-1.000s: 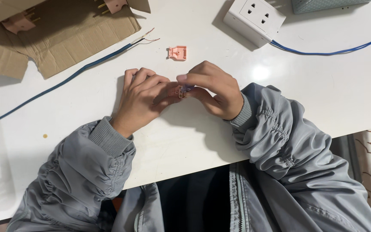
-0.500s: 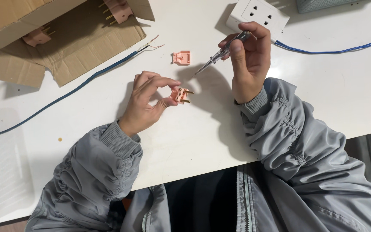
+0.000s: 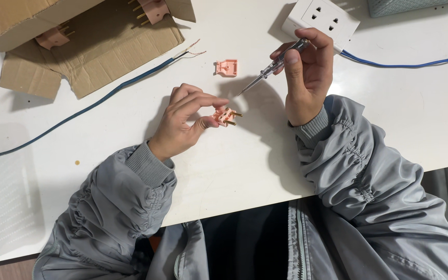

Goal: The person assembles a two-prong electrical plug by inserting wires into the terminals and tightening them with a screwdriver. They then attach the plug's outer casing and place the finished plug into a cardboard box.

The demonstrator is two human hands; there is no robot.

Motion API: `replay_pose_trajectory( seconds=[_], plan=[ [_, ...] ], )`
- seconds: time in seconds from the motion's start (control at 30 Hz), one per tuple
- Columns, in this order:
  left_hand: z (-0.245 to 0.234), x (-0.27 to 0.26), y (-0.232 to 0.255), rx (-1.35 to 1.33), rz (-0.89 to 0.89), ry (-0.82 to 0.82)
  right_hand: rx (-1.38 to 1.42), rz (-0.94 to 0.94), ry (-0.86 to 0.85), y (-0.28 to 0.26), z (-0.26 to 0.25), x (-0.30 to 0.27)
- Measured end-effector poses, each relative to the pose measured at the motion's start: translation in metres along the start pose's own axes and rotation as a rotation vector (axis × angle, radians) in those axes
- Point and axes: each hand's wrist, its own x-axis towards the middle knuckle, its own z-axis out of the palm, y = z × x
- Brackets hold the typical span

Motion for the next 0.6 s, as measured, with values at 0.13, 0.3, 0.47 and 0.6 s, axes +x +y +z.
replay_pose_trajectory(
  seconds=[0.13, 0.3, 0.47, 0.6],
  plan=[
    [0.001, 0.0, 0.001, 0.012, -0.034, 0.022, -0.005, -0.006, -0.002, 0.001, 0.0, -0.001],
    [0.0, 0.005, 0.003, 0.184, 0.071, 0.038, -0.018, 0.002, -0.005, 0.0, 0.0, 0.001],
    [-0.001, 0.011, 0.009, 0.608, 0.311, 0.066, -0.085, -0.012, -0.021, -0.001, -0.004, 0.011],
    [-0.001, 0.012, 0.009, 0.586, 0.262, 0.069, -0.415, -0.061, -0.043, 0.012, -0.018, 0.026]
  ],
)
